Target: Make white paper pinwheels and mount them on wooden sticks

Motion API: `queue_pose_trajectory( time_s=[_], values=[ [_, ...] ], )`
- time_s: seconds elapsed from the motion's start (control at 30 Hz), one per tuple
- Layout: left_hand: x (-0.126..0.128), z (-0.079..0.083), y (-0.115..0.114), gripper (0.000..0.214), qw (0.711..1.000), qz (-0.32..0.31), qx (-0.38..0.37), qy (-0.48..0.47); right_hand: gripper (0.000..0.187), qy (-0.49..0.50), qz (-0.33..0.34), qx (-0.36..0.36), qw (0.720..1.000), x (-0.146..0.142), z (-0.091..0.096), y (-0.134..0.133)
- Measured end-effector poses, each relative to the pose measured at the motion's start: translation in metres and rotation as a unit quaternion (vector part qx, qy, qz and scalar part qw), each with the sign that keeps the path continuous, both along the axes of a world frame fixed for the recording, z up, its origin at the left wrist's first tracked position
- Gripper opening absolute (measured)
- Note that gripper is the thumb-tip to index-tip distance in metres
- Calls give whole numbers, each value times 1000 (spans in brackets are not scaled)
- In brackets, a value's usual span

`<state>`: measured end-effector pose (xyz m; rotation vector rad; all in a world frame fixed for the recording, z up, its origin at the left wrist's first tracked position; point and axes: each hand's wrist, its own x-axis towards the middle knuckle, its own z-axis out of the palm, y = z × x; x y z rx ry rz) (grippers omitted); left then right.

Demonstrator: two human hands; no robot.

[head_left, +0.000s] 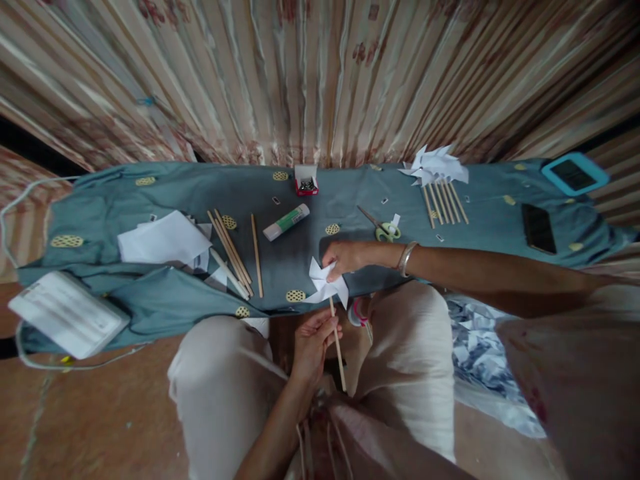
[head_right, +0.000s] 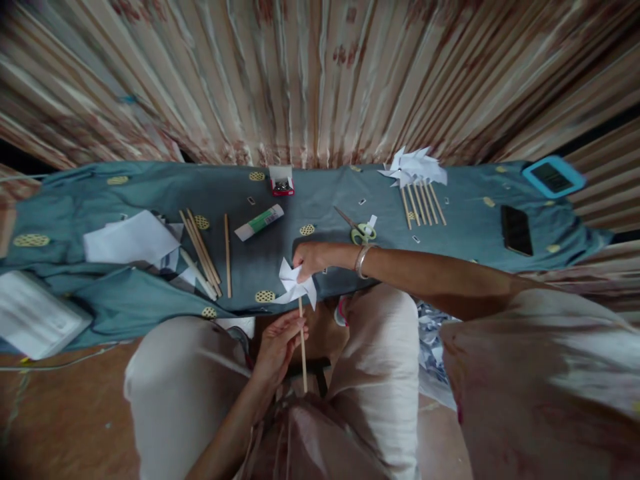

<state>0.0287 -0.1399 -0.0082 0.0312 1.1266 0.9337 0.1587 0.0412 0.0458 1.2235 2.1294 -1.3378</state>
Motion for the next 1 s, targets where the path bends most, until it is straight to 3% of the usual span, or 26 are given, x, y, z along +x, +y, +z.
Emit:
queue_pose_trajectory(
  time_s=[0.2,0.43,0.77,1.0],
  values=[
    [-3,10,5,49,999,-12,19,28,19,65,-59,-32,996,20,-3,-2],
    [-13,27,27,47,996,-39,64,47,19,146,-193,-74,967,31,16,-5],
    [-21,44,81,51,986,-51,130,94,18,260,-365,-75,891,25,29,6],
    [-22,49,111,48,974,-53,176,131,27,372,-463,-76,801,21,18,17]
  ],
)
